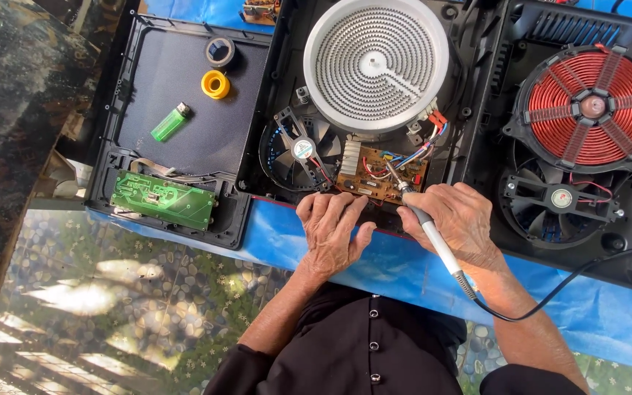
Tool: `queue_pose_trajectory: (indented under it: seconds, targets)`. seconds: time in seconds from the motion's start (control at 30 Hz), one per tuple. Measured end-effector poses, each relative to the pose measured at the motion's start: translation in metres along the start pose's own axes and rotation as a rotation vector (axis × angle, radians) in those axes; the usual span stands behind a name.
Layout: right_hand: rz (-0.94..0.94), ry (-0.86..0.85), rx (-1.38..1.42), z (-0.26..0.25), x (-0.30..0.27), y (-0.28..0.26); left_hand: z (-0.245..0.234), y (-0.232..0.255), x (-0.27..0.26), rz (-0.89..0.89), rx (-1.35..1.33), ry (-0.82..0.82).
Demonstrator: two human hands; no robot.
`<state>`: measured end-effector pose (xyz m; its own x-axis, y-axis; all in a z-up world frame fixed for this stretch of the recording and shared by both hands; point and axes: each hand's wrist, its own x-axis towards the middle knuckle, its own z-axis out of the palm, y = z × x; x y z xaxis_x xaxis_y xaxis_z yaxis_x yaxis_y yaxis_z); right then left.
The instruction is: A person uses a soldering iron to repair or assemble components on a circuit board inside an induction cooker.
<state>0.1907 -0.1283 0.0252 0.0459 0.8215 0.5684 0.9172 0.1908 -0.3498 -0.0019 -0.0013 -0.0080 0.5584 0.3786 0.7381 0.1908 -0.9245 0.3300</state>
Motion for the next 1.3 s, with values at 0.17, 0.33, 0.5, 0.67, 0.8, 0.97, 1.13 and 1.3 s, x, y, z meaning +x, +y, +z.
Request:
queue_pose_trajectory:
  seconds: [0.17,0.33,0.5,0.67,0.8,0.97,1.13,1.3]
  targets:
    - [0.003,0.001,-0.019,0.002,-0.002,0.0,0.0,0.001,0.0,0.011,-0.005,-0.001]
    - [0.018,0.012,0.0,0.004,-0.006,0.002,0.0,0.0,-0.001,0.02,-0.014,0.008]
    - [0.023,-0.002,0.007,0.004,-0.006,-0.001,-0.002,0.0,-0.003,0.013,-0.015,0.008]
    - [0.011,0.001,-0.004,0.001,-0.003,-0.001,-0.002,0.001,-0.001,0.008,-0.016,0.0]
    - [0.01,-0.018,-0.003,-0.001,-0.002,-0.003,-0.006,0.004,0.0,-0.003,-0.024,-0.011]
    - [0.003,-0.022,-0.01,-0.001,0.0,-0.002,-0.007,0.001,0.003,0.0,-0.018,-0.026]
    - [0.003,-0.006,-0.016,0.0,0.003,-0.004,-0.007,0.001,0.003,-0.01,-0.023,-0.02]
    - [-0.003,0.002,-0.034,0.001,0.002,0.0,-0.004,0.001,0.007,-0.014,-0.013,-0.031]
